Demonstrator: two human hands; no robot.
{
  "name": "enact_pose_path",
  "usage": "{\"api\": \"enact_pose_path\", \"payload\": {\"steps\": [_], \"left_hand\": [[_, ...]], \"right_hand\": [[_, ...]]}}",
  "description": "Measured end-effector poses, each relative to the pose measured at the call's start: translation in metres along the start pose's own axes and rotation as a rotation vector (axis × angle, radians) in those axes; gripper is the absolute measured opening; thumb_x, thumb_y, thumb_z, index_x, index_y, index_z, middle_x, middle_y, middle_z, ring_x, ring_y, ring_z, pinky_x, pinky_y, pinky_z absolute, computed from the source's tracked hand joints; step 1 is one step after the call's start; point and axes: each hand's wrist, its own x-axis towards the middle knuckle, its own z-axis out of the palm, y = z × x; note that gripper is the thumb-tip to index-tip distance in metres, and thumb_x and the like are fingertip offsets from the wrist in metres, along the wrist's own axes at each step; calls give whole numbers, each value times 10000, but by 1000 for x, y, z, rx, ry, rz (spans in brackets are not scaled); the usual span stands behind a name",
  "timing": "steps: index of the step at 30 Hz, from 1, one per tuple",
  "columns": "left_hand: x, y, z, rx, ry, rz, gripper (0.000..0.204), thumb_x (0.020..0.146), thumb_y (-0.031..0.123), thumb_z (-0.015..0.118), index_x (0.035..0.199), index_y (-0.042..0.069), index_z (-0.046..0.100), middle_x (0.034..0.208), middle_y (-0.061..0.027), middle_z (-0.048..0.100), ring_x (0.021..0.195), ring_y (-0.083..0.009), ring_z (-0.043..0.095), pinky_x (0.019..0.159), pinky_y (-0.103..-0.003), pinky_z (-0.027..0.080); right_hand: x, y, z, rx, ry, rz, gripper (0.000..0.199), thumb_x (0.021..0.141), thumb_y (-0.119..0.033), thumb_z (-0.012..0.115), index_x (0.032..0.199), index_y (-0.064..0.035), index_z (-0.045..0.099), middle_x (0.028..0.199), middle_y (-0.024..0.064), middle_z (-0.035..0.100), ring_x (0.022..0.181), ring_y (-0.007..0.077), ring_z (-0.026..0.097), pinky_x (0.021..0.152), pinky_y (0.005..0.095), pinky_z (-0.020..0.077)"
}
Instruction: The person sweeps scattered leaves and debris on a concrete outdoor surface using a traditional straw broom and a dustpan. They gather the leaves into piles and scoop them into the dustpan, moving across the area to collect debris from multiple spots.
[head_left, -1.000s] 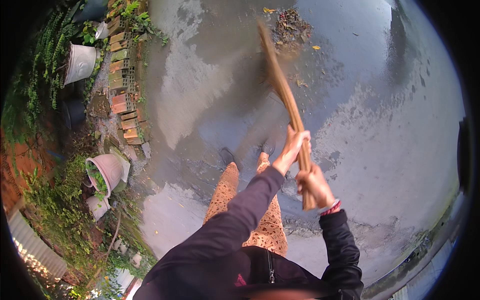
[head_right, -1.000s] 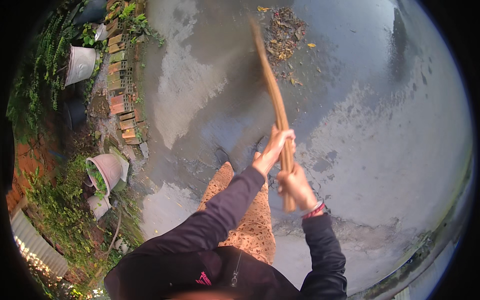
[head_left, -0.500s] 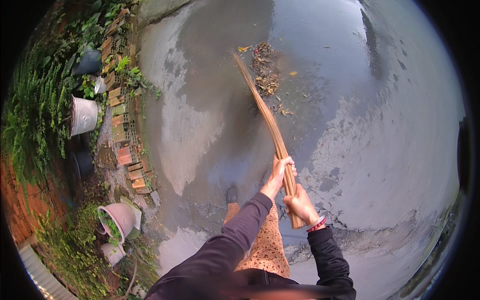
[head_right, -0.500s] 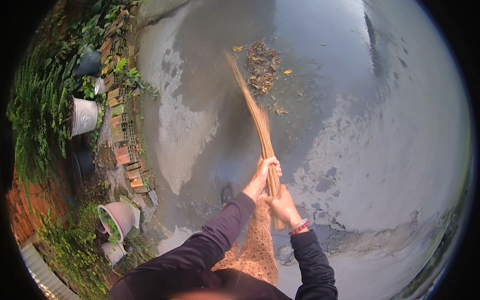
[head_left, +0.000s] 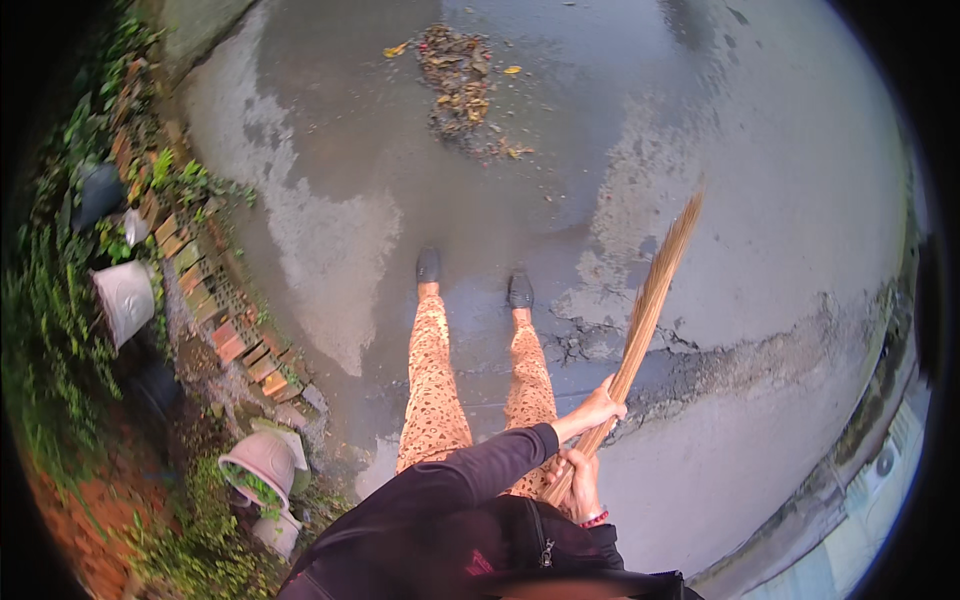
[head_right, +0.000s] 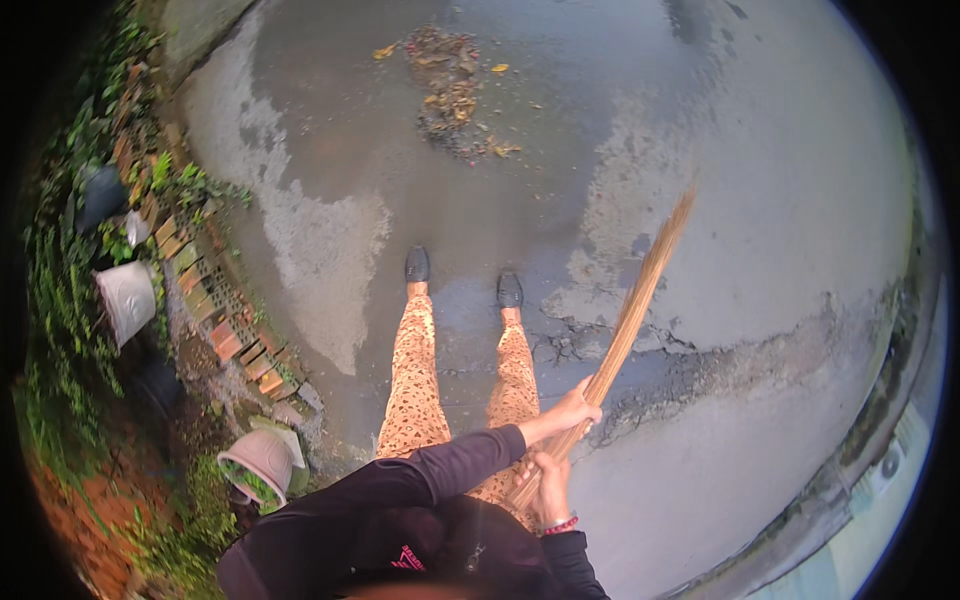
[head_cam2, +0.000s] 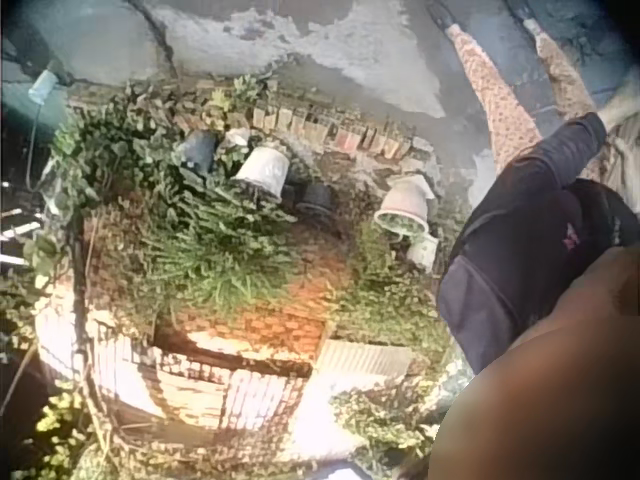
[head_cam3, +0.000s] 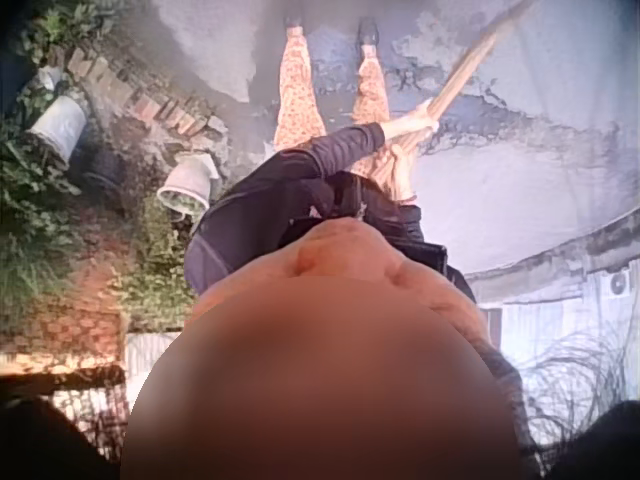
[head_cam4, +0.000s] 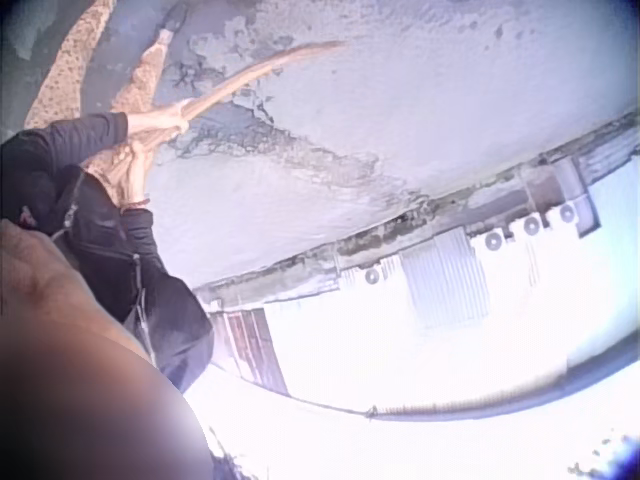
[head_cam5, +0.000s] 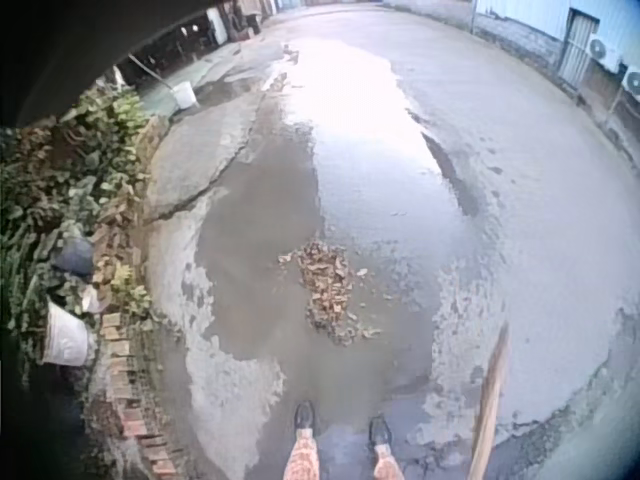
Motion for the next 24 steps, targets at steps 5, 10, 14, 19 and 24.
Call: {"api": "enact_pose_path", "payload": {"steps": [5,10,14,19,24], "left_hand": [[9,26,-101,77,33,-219,812,674,35,683,1398,51,315,724,-95,608,476,-188,565,393,-334,459],[-105,150,-286,34,166,-42,753,794,36,602,1451,169,258,715,-42,533,534,-109,504,455,-249,447],[-150,214,-306,54,311,101,661,787,10,535,1397,135,312,700,-50,528,511,-119,510,450,-246,467],[-174,162,-230,372,212,161,868,749,-26,526,1494,125,108,702,-76,569,521,-148,562,446,-287,495],[-134,98,-203,191,29,-234,794,772,-23,539,1467,136,191,690,-62,546,497,-151,532,431,-278,467]], "right_hand": [[65,34,87,101,81,33,106,858,-120,547,812,-39,495,641,19,469,519,138,474,499,298,447],[79,116,275,-79,-202,39,105,817,-39,560,866,50,531,631,74,549,482,167,564,425,311,509],[70,125,317,78,-580,-27,375,804,-61,576,1089,-19,334,633,57,490,455,157,528,395,311,483],[-7,132,243,136,-391,-63,331,815,-29,533,1106,-39,377,624,47,490,443,153,516,382,309,457],[-3,137,216,178,-26,-11,256,824,-54,554,1052,1,453,646,58,513,477,164,539,425,310,488]]}}
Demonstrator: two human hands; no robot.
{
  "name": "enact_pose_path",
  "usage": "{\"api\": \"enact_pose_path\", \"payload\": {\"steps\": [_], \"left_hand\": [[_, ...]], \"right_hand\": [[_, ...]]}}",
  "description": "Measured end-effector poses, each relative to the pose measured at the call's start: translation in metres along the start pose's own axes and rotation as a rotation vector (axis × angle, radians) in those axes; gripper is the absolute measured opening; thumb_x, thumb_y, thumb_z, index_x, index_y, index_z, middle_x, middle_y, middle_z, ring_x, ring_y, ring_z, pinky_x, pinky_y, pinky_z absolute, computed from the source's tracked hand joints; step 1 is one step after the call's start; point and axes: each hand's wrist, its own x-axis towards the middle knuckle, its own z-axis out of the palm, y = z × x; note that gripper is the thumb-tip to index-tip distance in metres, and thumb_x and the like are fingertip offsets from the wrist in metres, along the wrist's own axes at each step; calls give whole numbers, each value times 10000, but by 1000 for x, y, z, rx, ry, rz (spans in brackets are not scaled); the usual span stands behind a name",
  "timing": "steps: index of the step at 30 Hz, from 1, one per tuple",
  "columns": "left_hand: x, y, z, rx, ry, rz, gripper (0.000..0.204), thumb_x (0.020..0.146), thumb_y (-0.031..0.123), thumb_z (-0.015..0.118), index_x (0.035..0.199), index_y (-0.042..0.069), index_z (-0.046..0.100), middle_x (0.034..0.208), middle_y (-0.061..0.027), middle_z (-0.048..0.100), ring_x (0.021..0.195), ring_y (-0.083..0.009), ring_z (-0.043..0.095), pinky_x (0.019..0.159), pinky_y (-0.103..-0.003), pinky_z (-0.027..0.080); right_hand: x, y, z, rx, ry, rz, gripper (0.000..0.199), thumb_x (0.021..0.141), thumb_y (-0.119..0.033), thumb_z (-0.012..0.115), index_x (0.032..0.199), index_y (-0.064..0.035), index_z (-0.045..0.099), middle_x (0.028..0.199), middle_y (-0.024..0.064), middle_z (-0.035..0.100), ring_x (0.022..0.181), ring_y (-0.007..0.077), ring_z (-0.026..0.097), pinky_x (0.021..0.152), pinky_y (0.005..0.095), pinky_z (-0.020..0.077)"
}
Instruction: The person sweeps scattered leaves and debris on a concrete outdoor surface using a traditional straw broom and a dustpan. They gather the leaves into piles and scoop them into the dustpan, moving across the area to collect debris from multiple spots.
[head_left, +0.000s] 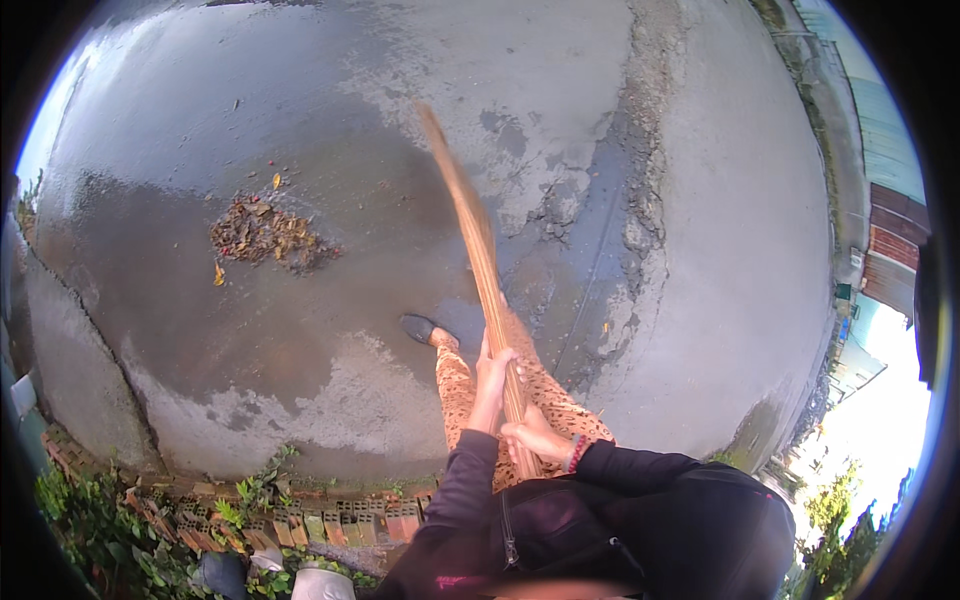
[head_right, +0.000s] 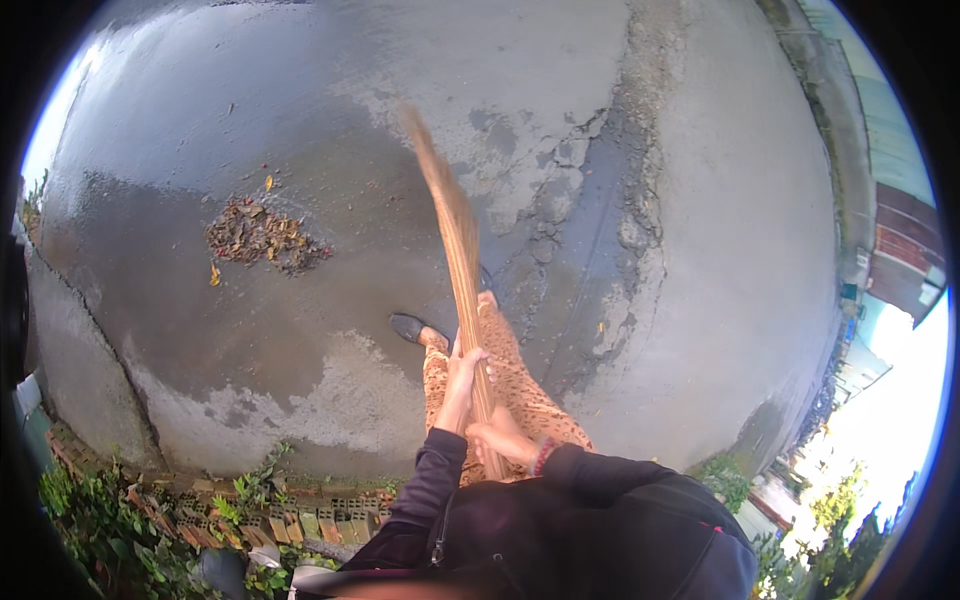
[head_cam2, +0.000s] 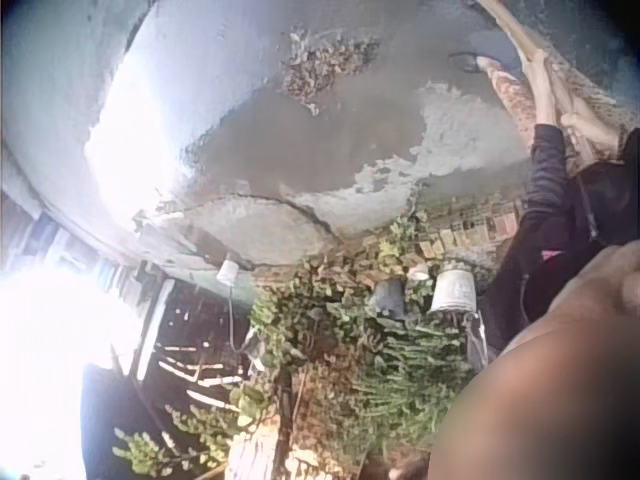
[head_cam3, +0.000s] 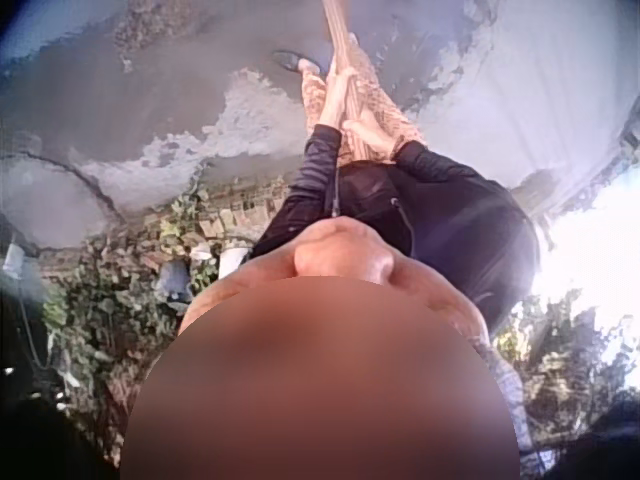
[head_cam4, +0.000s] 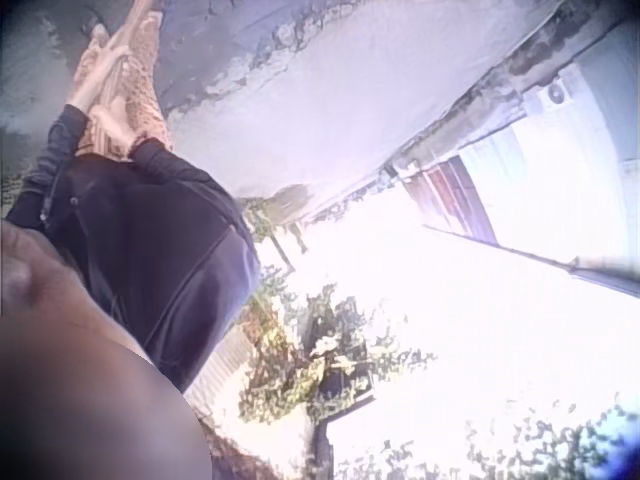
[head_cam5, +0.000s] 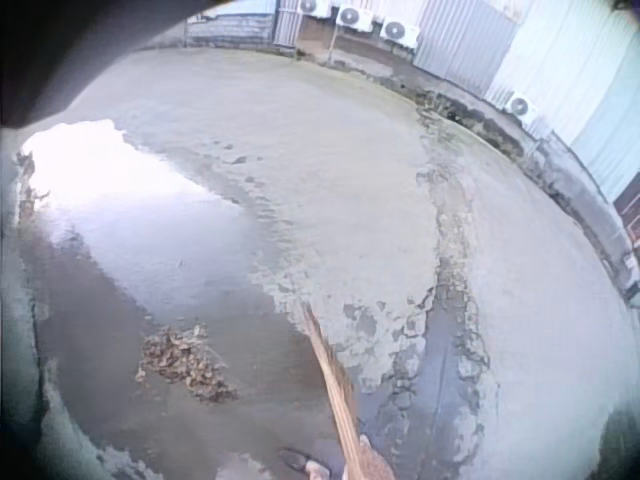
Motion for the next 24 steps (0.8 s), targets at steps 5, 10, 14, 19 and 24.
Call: {"api": "enact_pose_path", "payload": {"steps": [5,10,14,19,24], "left_hand": [[19,31,-36,-78,48,-37,477,782,9,552,1228,108,416,699,-55,516,544,-130,516,467,-268,459],[0,54,-33,-42,266,224,569,777,4,532,1295,91,314,754,-76,494,525,-148,499,460,-300,467],[26,48,25,29,228,396,695,779,-45,521,1345,141,163,833,-112,485,533,-164,532,427,-273,485],[100,69,125,34,-77,174,792,722,-11,613,1386,153,213,740,-74,522,473,-150,518,374,-297,448],[198,146,155,565,1,440,755,611,73,711,1301,-1,416,811,-112,621,600,-183,606,509,-314,492]], "right_hand": [[44,-17,29,-24,-164,-12,124,813,-63,567,872,25,503,647,64,527,484,169,549,445,313,502],[32,-47,6,-39,-395,55,343,800,-26,557,1097,9,391,638,57,528,442,144,535,396,277,469],[26,-73,-49,-141,-338,-183,521,765,9,556,1237,-18,337,650,49,509,420,128,511,363,260,439],[29,-130,-68,-82,1,-357,376,752,-5,569,1097,-12,421,619,38,497,431,143,508,382,280,449],[110,-243,-47,80,71,-341,119,817,-130,527,767,-23,542,617,28,513,500,128,502,460,264,427]]}}
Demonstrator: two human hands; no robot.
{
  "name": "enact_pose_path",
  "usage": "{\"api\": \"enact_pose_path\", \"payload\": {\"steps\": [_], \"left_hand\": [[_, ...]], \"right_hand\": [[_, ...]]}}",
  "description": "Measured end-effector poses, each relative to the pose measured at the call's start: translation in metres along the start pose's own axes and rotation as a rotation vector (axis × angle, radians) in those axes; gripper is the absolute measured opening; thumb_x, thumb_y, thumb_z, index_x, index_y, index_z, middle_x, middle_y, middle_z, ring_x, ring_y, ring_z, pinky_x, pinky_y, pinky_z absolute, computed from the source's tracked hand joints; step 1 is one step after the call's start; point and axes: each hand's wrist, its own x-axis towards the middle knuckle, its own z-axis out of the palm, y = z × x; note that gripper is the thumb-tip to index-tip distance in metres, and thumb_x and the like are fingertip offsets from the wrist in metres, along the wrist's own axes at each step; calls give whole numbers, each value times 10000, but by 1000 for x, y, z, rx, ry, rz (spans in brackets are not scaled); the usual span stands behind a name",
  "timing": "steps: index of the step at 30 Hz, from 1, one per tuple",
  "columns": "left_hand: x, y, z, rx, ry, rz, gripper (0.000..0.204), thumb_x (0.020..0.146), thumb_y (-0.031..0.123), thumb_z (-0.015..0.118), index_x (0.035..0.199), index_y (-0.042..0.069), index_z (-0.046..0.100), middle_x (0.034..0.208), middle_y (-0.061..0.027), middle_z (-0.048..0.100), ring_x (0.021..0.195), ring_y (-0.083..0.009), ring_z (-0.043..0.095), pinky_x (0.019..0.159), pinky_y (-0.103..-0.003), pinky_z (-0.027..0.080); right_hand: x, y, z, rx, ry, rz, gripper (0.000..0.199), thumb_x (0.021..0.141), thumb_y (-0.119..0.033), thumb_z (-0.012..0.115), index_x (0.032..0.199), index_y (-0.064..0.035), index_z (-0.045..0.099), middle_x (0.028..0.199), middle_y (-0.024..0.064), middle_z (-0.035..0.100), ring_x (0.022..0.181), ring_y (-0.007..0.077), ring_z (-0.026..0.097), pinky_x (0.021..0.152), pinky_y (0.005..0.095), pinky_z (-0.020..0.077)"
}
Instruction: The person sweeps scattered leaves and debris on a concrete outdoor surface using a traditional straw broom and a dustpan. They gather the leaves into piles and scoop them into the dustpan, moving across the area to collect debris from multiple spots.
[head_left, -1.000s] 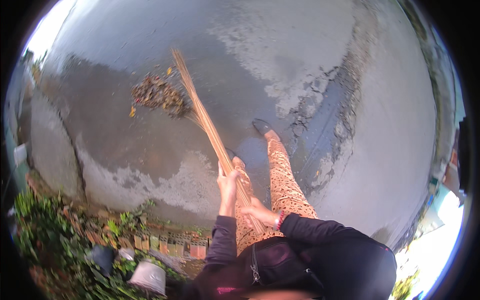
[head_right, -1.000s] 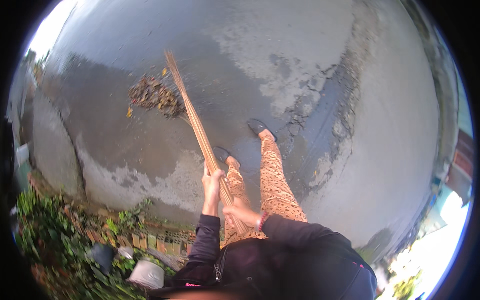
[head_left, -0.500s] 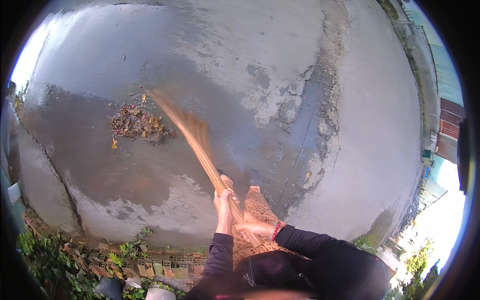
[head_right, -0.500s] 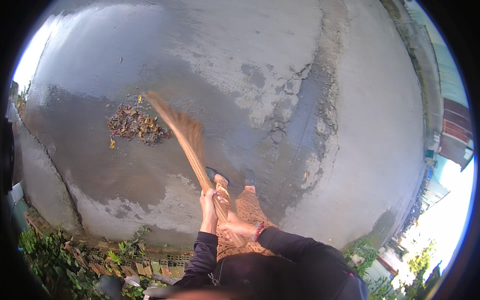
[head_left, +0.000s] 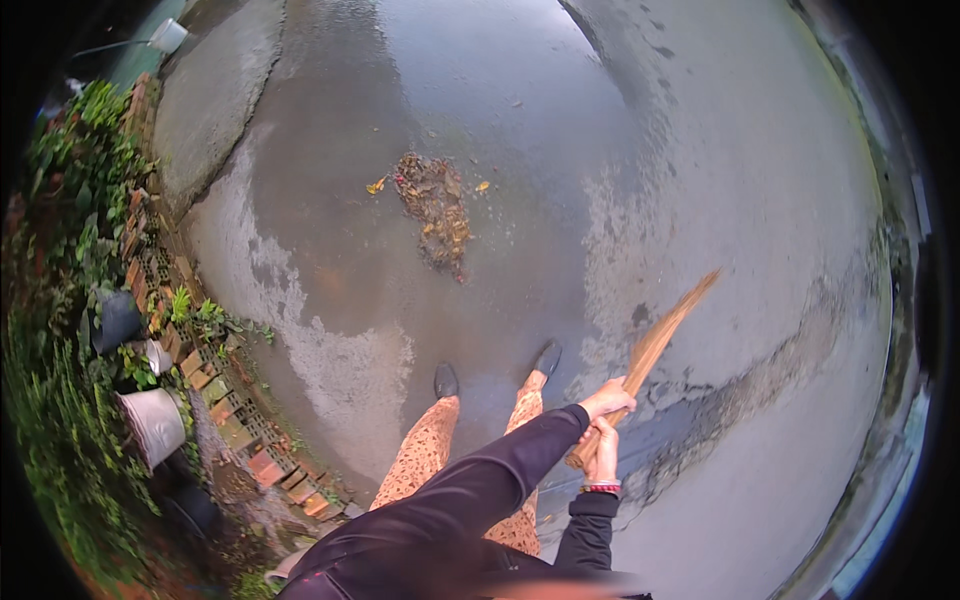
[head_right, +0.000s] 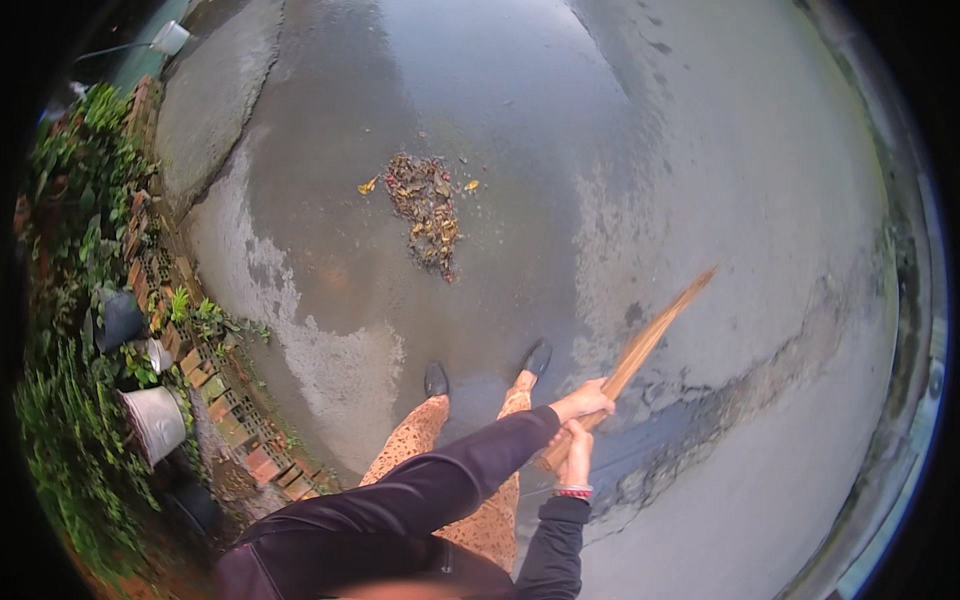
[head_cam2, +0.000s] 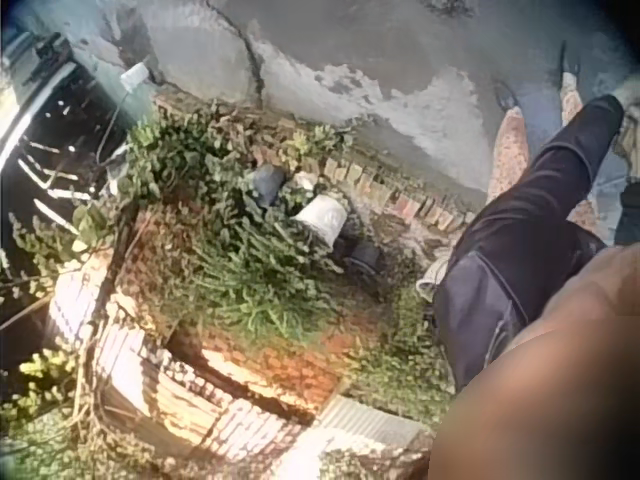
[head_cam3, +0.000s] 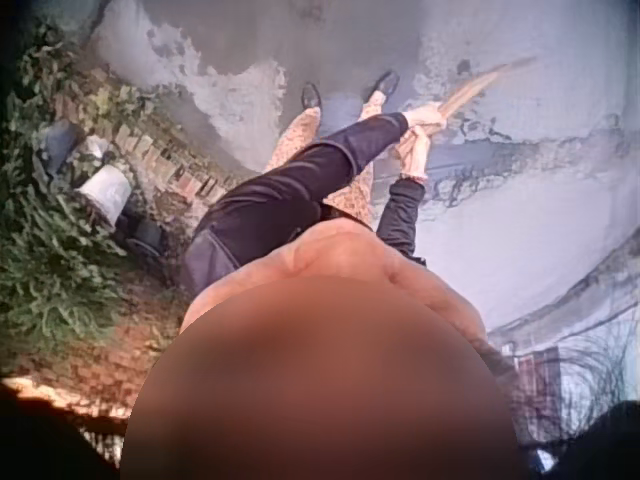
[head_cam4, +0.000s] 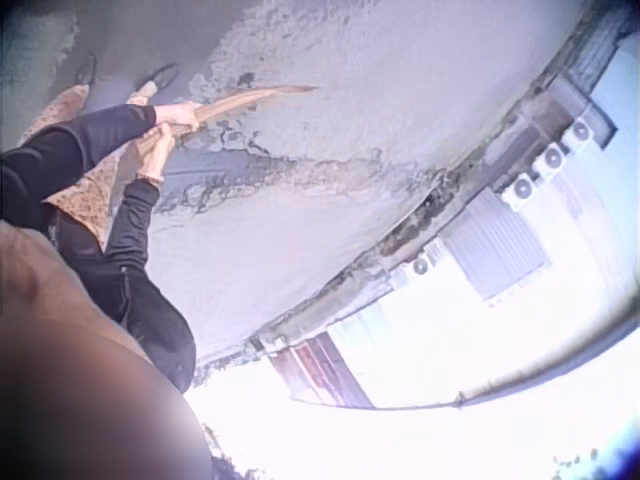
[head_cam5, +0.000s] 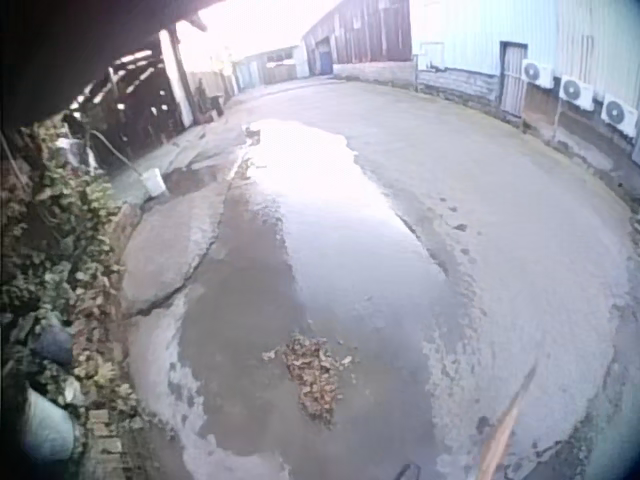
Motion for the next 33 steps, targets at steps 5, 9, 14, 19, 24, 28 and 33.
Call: {"api": "enact_pose_path", "payload": {"steps": [5,9,14,19,24,28,33], "left_hand": [[-22,-19,-120,-742,78,-114,591,764,1,613,1308,44,387,743,-34,546,587,-110,546,510,-245,479],[-63,8,-155,-924,455,-138,613,773,-3,597,1336,75,367,758,-64,558,596,-134,560,507,-273,498],[-4,111,-72,-666,747,2,768,762,2,626,1421,40,233,741,-75,579,573,-151,580,473,-294,499],[15,160,-25,22,245,4,865,851,448,623,1496,138,136,1366,-244,398,1211,-322,434,937,-449,411],[-6,121,-137,531,645,-97,762,771,316,668,1433,149,331,1275,-256,438,1191,-397,384,1030,-492,303],[-52,56,-238,403,835,-538,732,733,288,649,1402,148,388,1242,-278,491,1191,-417,446,1021,-467,362],[-87,33,-273,119,930,-711,615,754,208,634,1339,98,477,1020,-161,648,947,-279,624,831,-355,486]], "right_hand": [[41,33,76,-325,-252,153,112,756,-53,616,787,25,542,646,105,581,503,199,593,473,310,513],[30,12,108,-596,-608,274,169,756,-30,578,881,42,490,610,87,554,462,195,577,417,307,497],[40,-143,49,-301,-702,410,188,818,-52,540,973,-38,434,633,29,484,442,118,479,377,254,418],[53,-288,-12,-588,-543,93,343,717,4,572,1000,-32,384,609,85,494,386,160,478,342,302,430],[168,-416,48,-685,-299,-335,342,709,-11,583,980,8,376,687,101,514,400,176,513,364,327,497],[308,-508,153,-519,-306,-283,139,762,-118,601,796,-10,519,556,43,491,405,159,504,394,283,446],[418,-473,276,-663,-251,-245,147,764,-124,590,792,7,532,582,82,541,462,192,566,413,312,469]]}}
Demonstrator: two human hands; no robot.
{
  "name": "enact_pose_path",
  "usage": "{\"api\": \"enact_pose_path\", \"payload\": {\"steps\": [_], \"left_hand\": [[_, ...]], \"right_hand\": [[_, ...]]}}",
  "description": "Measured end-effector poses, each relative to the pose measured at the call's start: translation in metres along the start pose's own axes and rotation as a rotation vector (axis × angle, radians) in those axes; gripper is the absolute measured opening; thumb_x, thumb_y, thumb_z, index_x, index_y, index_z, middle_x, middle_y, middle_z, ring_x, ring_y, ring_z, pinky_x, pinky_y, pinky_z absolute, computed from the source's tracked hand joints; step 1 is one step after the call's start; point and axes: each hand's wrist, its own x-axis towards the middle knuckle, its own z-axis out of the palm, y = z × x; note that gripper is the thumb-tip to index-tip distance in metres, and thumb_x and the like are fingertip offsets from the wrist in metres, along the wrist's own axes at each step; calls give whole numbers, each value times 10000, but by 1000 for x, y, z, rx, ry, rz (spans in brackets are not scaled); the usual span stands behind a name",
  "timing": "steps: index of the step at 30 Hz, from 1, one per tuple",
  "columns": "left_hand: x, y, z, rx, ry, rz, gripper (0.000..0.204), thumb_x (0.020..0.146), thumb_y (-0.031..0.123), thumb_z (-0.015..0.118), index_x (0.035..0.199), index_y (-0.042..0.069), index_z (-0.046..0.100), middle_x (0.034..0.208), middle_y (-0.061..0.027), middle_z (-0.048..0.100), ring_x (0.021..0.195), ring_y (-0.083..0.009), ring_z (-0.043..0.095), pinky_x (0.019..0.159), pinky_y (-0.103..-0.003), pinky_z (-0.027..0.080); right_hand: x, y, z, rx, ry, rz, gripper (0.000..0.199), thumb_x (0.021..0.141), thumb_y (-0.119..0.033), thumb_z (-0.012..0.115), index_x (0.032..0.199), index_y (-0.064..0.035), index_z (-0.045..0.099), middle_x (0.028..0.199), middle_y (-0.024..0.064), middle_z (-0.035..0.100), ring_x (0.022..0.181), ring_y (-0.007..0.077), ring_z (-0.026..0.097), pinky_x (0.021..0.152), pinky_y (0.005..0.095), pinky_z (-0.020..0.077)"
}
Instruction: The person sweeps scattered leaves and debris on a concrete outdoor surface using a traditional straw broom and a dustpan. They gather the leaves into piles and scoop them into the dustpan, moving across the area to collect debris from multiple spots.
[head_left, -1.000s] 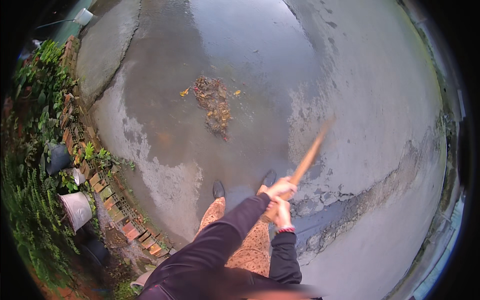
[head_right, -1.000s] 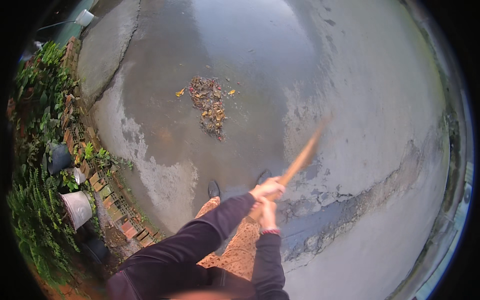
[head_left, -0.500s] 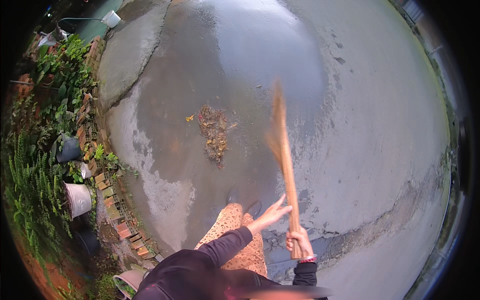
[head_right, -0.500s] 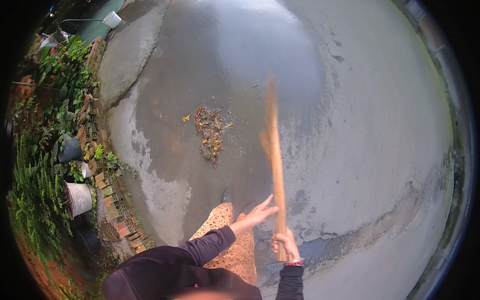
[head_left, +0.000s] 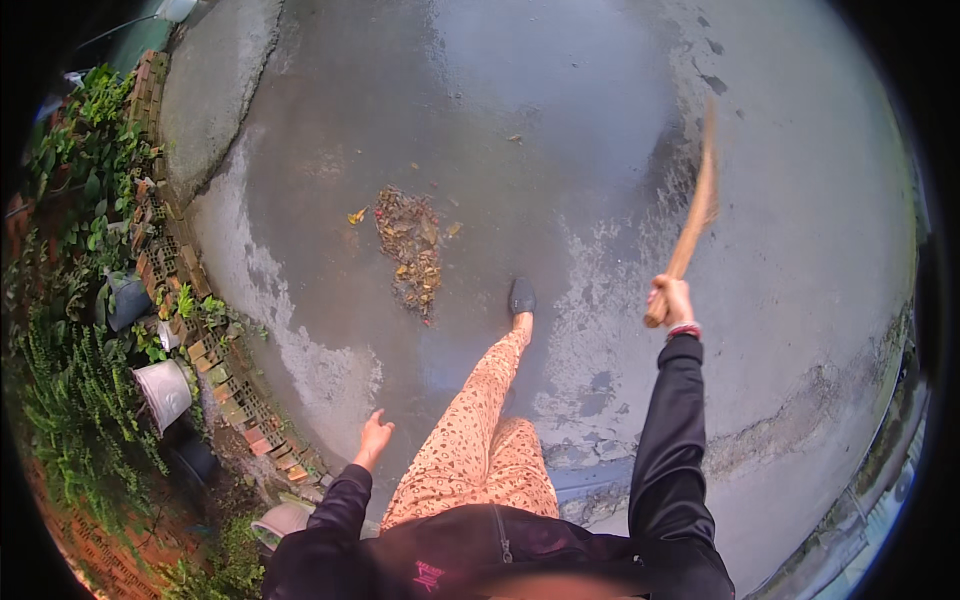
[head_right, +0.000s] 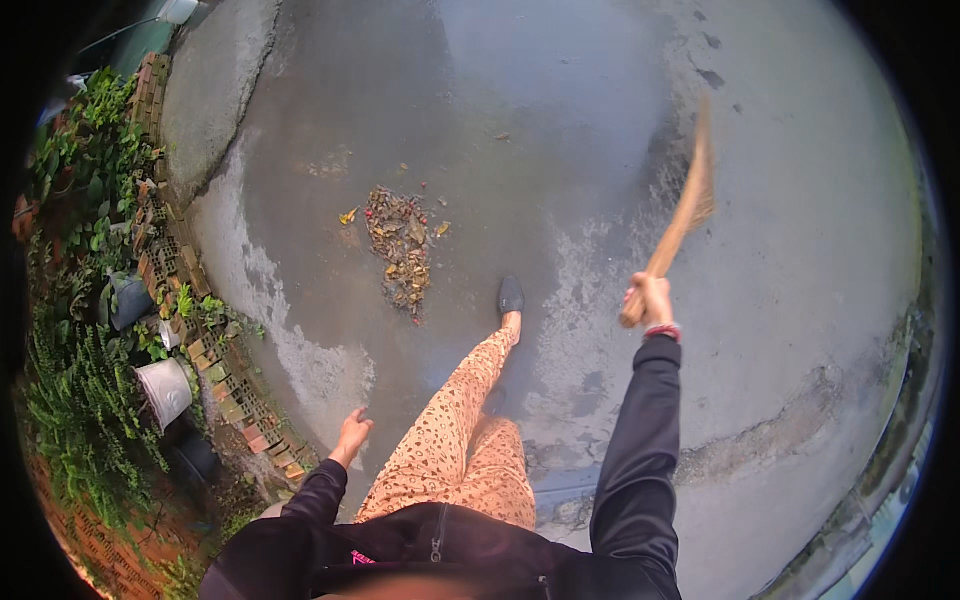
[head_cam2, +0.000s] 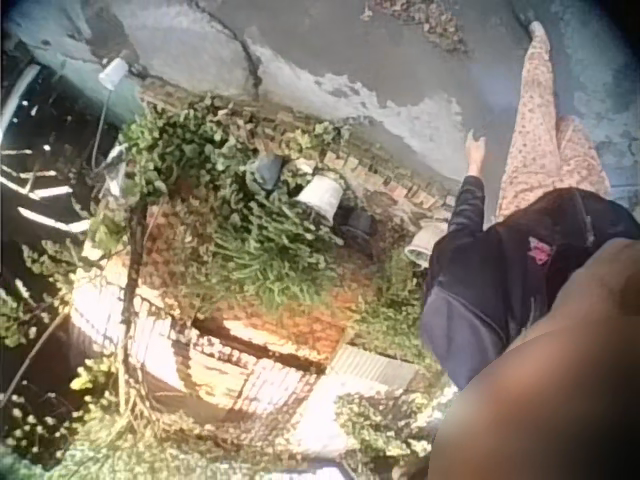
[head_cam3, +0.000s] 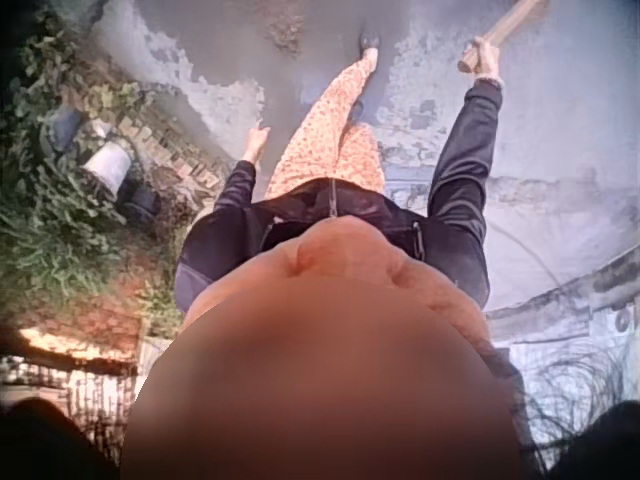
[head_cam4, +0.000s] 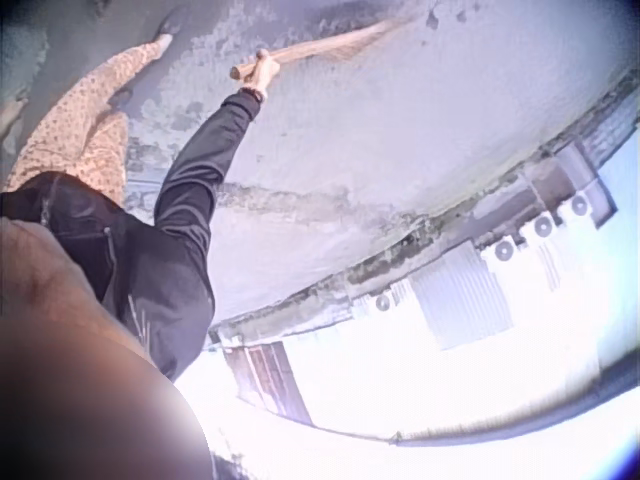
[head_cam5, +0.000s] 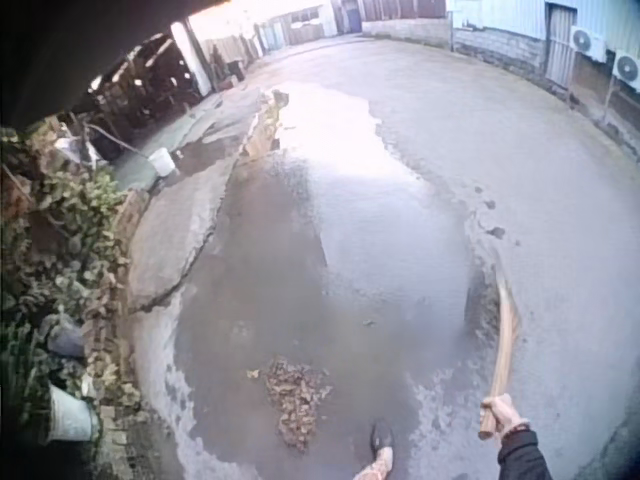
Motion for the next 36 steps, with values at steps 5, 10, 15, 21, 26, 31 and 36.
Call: {"api": "enact_pose_path", "payload": {"steps": [5,10,15,21,26,31,36], "left_hand": [[-31,89,9,-9,-276,-78,585,783,162,615,1347,91,471,1099,-159,614,978,-216,599,784,-320,495],[-49,222,-13,-240,-269,131,550,782,198,626,1314,115,513,1152,-147,611,1048,-258,594,911,-350,457],[-35,309,-65,-406,-219,236,537,830,139,586,1353,110,468,1228,-137,555,1085,-226,558,840,-350,487],[-11,296,-88,-503,-154,66,542,826,109,563,1356,77,451,1298,-144,521,1164,-277,522,868,-396,485],[-19,280,-114,-444,7,-249,556,741,135,620,1286,68,528,1194,-167,585,992,-304,608,692,-412,549],[-41,378,-179,-597,19,-415,560,765,91,596,1310,22,489,1285,-163,527,1163,-311,526,826,-487,517],[-31,544,-224,-753,-7,-136,523,823,133,561,1335,68,474,1257,-148,546,1153,-273,531,856,-433,495]], "right_hand": [[-125,82,118,-804,-85,129,504,730,-101,566,1147,63,335,895,327,600,811,422,646,729,447,535],[-230,2,107,-360,-637,484,380,732,-1,570,1064,27,388,708,131,563,489,206,550,425,325,471],[-238,-159,63,-206,-676,608,393,736,32,588,1095,46,428,618,57,515,447,120,515,372,268,442],[-164,-305,13,-328,-378,149,355,718,-14,634,1020,19,451,682,62,544,435,131,518,387,270,464],[11,-409,27,-58,-221,77,130,764,-74,599,818,20,527,583,54,514,421,151,496,402,285,457],[202,-535,91,157,-139,162,97,763,-68,557,809,15,534,579,51,500,471,174,515,456,306,483],[195,-515,188,-404,-318,203,183,766,-116,555,799,63,572,632,177,597,521,287,605,472,418,505]]}}
